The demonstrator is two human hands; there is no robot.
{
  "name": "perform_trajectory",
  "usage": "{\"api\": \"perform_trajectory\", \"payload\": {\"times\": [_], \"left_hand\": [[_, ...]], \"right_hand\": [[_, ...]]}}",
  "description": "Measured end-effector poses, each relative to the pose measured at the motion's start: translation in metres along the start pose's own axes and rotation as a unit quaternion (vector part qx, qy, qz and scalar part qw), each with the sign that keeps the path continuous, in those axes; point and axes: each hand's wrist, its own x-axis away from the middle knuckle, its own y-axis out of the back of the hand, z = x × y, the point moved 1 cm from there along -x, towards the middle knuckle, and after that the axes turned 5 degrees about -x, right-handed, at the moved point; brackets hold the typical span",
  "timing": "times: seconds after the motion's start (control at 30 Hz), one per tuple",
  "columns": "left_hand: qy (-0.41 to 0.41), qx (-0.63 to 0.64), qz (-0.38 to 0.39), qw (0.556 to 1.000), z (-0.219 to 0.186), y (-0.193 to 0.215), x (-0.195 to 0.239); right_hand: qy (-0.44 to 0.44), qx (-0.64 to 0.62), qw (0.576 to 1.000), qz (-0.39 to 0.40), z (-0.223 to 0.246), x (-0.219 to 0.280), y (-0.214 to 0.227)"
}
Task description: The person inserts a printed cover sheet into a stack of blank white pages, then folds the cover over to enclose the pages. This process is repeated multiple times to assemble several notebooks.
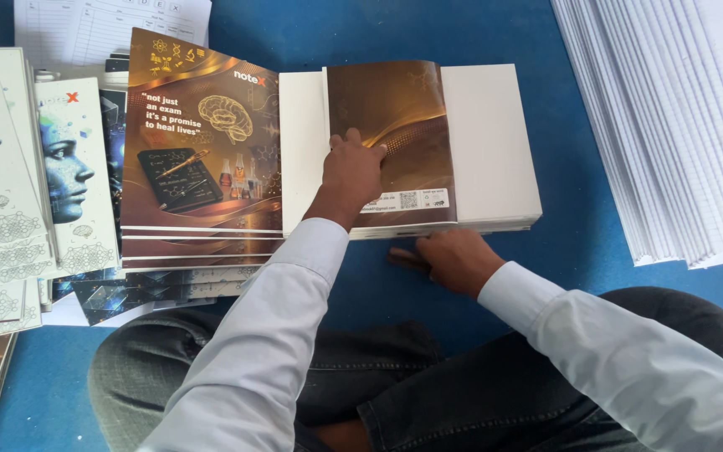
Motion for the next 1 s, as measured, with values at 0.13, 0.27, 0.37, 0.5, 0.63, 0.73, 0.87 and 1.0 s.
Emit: {"api": "perform_trajectory", "payload": {"times": [0.13, 0.27, 0.37, 0.5, 0.63, 0.73, 0.87, 1.0], "left_hand": [[0.003, -0.007, -0.001, 1.0, 0.0, 0.0, 0.0], [0.007, -0.005, 0.01, 1.0, -0.003, 0.004, 0.0], [0.013, -0.005, 0.017, 1.0, -0.003, 0.007, 0.002], [0.012, -0.026, 0.044, 0.999, -0.005, 0.007, 0.001], [-0.015, -0.065, 0.045, 0.997, -0.013, 0.009, -0.002], [-0.02, -0.083, 0.11, 0.99, -0.016, 0.012, -0.004], [-0.025, -0.082, 0.115, 0.99, -0.015, 0.016, -0.003], [-0.035, -0.085, 0.119, 0.989, -0.016, 0.014, -0.002]], "right_hand": [[-0.009, -0.087, 0.996, 0.034, -0.007, 0.0, 0.02], [-0.061, -0.168, 0.982, -0.065, -0.015, 0.001, 0.043], [0.005, -0.17, 0.967, -0.192, -0.015, -0.001, 0.051], [-0.07, -0.147, 0.975, -0.154, -0.02, -0.004, 0.044], [-0.118, -0.184, 0.965, -0.142, -0.029, -0.008, 0.034], [-0.128, -0.181, 0.958, -0.182, -0.04, -0.015, 0.031], [-0.145, -0.154, 0.951, -0.224, -0.057, -0.03, 0.031], [-0.154, -0.12, 0.944, -0.264, -0.077, -0.055, 0.031]]}}
